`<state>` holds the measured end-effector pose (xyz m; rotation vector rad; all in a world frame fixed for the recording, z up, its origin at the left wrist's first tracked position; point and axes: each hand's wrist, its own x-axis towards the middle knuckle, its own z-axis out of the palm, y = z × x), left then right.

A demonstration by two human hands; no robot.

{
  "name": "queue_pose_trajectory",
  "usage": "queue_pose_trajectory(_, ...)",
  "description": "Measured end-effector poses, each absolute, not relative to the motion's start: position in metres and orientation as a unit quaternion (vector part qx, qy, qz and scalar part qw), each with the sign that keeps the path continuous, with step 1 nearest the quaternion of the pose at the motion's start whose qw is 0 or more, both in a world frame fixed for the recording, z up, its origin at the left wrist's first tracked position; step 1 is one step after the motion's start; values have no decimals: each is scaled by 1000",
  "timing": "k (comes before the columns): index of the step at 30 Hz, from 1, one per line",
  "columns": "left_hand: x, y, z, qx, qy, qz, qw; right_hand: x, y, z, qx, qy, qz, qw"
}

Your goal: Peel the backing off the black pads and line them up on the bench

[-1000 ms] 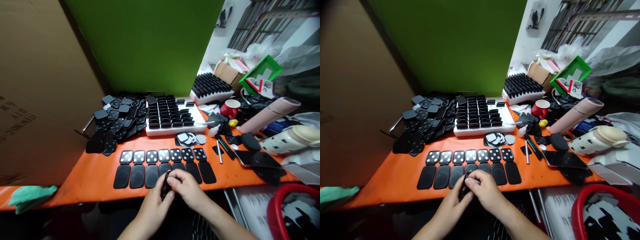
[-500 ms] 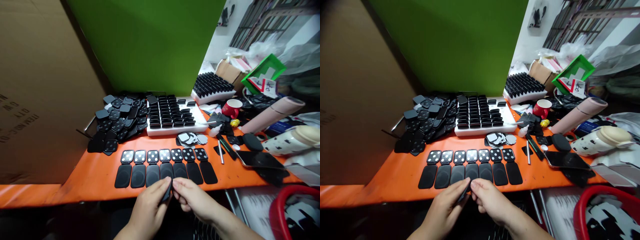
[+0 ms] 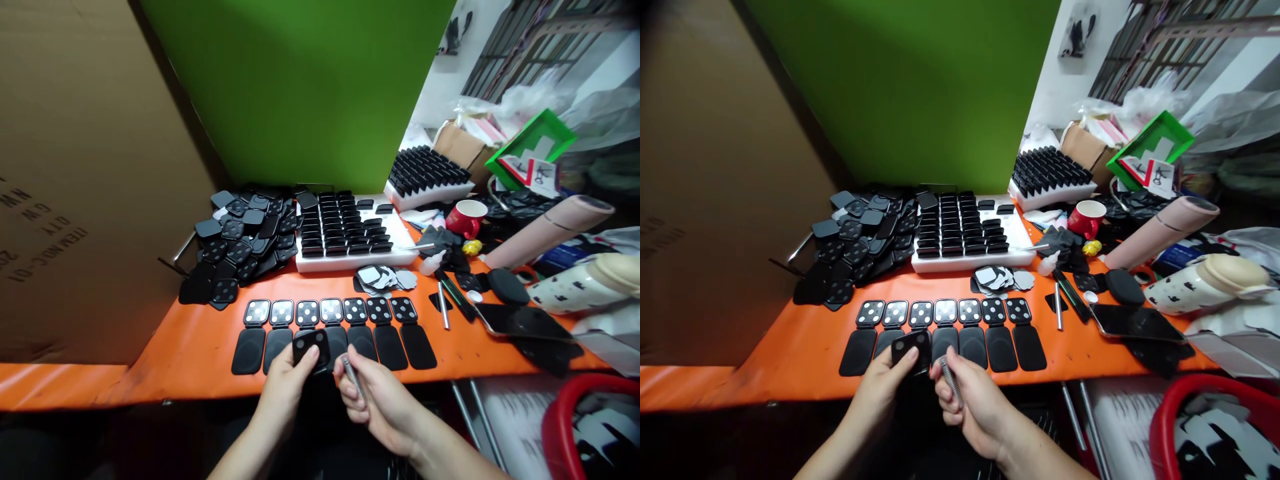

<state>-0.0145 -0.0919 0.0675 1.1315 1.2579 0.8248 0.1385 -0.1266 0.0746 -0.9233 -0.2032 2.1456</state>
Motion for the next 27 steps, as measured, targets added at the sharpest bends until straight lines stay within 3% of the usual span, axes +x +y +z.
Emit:
queue_pose_trajectory(3, -12, -93, 67, 446, 553, 369, 599, 140, -126, 78, -370, -89, 851, 362)
queue_pose_trajectory(11, -13, -117, 64, 671, 400, 378, 497, 143, -131, 73, -320, 32, 887, 331)
queue_pose_trajectory(19, -9, -115, 59, 759, 301, 378, 436, 169, -134, 74, -273, 109, 908, 298)
queue_pose_trajectory(27, 9, -118, 44, 761, 251, 396, 448, 166, -151, 76, -314, 160, 848, 397)
